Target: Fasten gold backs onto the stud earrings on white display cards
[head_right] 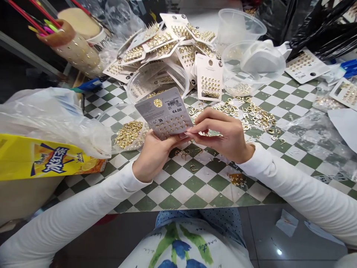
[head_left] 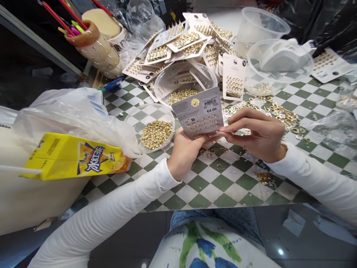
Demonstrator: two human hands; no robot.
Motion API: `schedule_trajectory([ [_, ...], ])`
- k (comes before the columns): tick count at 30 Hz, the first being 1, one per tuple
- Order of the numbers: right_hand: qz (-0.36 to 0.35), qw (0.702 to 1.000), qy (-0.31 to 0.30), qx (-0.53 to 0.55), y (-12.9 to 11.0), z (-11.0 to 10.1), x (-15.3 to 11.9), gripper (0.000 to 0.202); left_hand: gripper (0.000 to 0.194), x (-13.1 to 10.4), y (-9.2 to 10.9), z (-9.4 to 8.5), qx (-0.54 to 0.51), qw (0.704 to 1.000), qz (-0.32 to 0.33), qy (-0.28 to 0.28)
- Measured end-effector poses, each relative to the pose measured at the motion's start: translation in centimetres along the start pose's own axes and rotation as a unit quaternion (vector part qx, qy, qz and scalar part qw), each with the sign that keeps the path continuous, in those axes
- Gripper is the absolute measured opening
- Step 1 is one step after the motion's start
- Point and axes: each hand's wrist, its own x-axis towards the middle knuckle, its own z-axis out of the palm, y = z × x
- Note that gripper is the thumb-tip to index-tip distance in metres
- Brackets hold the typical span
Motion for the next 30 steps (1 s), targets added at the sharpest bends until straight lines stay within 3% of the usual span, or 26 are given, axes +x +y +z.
schedule_trajectory([
  [14,0.007,1.0,-0.009,-0.012,-0.43,0.28,-0.09,0.018,0.02,-0.08,-0.03,0.4,-0.003,1.0,0.012,-0.003],
  [21,0.014,0.999,0.002,-0.033,-0.24,0.48,-0.38,0.011,0.044,0.1,-0.24,0.34,-0.02,1.0,0.013,-0.005],
  [26,0.024,0.998,0.02,-0.048,-0.38,0.53,-0.36,0.009,0.041,0.09,-0.29,0.37,-0.023,0.999,0.023,-0.008],
  [30,-0.01,0.997,0.016,-0.069,-0.43,0.56,-0.37,0.013,0.036,0.15,-0.5,0.22,-0.022,0.999,0.027,-0.002],
])
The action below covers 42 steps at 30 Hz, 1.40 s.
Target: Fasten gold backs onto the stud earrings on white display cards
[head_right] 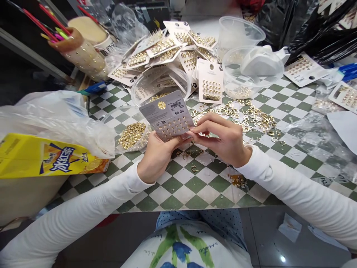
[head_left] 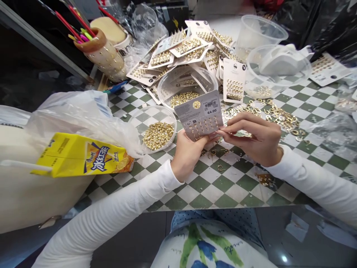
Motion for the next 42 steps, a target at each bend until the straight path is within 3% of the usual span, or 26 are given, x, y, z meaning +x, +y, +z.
schedule_trajectory([
  [6,-0.054,0.997,-0.011,-0.044,-0.5,0.1,0.0,0.022,0.029,0.1,-0.5,-0.2,0.032,0.998,0.019,0.053],
  [15,-0.028,0.997,-0.027,-0.066,-1.4,0.1,-0.3,0.02,0.012,-0.2,-0.8,-0.1,0.107,0.985,0.087,0.102],
  [25,0.033,0.999,-0.003,-0.001,-1.2,0.9,-0.4,0.023,0.015,0.2,-1.6,-0.1,0.102,0.982,0.102,0.12],
  [42,0.047,0.998,0.006,0.036,-1.1,1.1,-0.4,0.025,0.019,0.1,-1.5,0.4,0.033,0.987,0.094,0.124],
])
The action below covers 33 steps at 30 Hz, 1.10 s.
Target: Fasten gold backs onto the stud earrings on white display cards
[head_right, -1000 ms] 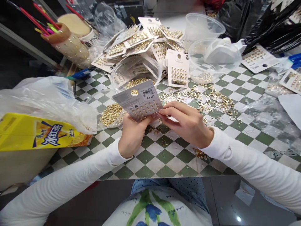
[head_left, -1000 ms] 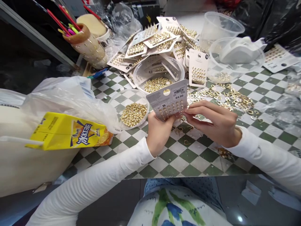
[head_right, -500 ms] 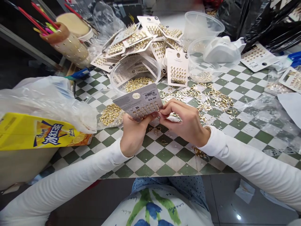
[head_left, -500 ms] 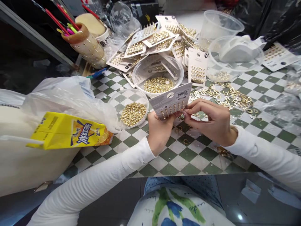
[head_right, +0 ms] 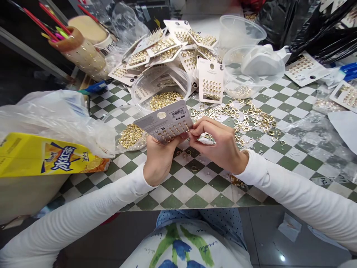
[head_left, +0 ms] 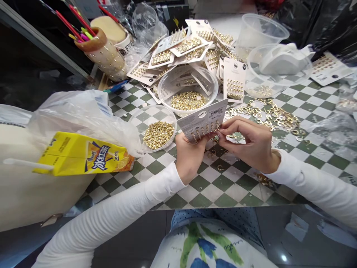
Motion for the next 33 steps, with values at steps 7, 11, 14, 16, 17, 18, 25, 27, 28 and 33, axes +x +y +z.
schedule_trajectory([
  [7,0.019,1.0,-0.003,0.024,0.06,0.06,0.01,0.024,0.019,0.15,-0.21,-0.14,0.002,1.0,0.003,-0.011],
  [11,0.034,0.999,-0.004,0.029,-0.03,0.11,0.0,0.023,0.018,0.18,-0.25,-0.11,-0.001,1.0,0.007,-0.016],
  [14,0.044,0.999,-0.003,0.03,-0.09,0.15,0.02,0.022,0.017,0.11,-0.25,-0.06,0.009,1.0,0.007,-0.011],
  [16,0.051,0.998,-0.005,0.033,-0.11,0.16,0.05,0.022,0.016,0.08,-0.27,-0.05,0.011,1.0,0.006,-0.009],
  [17,0.051,0.998,-0.006,0.035,-0.12,0.16,0.07,0.022,0.016,0.07,-0.27,-0.06,0.012,1.0,0.006,-0.01],
  [18,0.049,0.998,-0.006,0.037,-0.13,0.16,0.09,0.022,0.017,0.07,-0.28,-0.07,0.012,1.0,0.008,-0.01],
  [25,0.034,0.998,-0.004,0.044,-0.12,0.2,0.09,0.022,0.015,0.08,-0.25,-0.08,0.012,1.0,0.014,-0.017],
  [27,0.043,0.998,-0.005,0.045,-0.1,0.18,0.07,0.022,0.014,0.05,-0.25,-0.07,0.014,1.0,0.014,-0.018],
  [28,0.049,0.998,-0.006,0.045,-0.08,0.17,0.07,0.022,0.013,0.03,-0.26,-0.07,0.016,1.0,0.015,-0.02],
  [33,0.067,0.996,-0.013,0.05,-0.05,0.12,0.23,0.019,0.012,0.0,-0.37,-0.09,0.03,0.999,0.018,-0.021],
])
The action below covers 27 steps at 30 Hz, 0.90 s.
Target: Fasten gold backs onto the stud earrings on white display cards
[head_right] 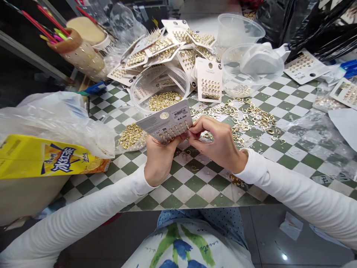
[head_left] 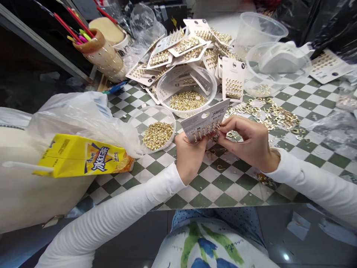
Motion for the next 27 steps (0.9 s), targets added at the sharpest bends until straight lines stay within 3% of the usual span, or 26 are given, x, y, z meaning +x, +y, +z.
schedule_trajectory([
  [9,0.025,0.999,0.023,0.033,-0.04,-0.16,-0.23,0.018,0.02,0.18,0.42,0.04,-0.002,1.0,-0.001,0.015],
  [16,-0.009,0.998,0.053,0.017,-0.02,-0.18,-0.17,0.018,0.019,0.21,0.39,-0.04,-0.003,1.0,0.004,0.01],
  [27,-0.007,0.999,0.036,0.005,-0.17,-0.23,0.0,0.018,0.019,0.26,0.04,-0.25,0.018,1.0,0.004,0.013],
])
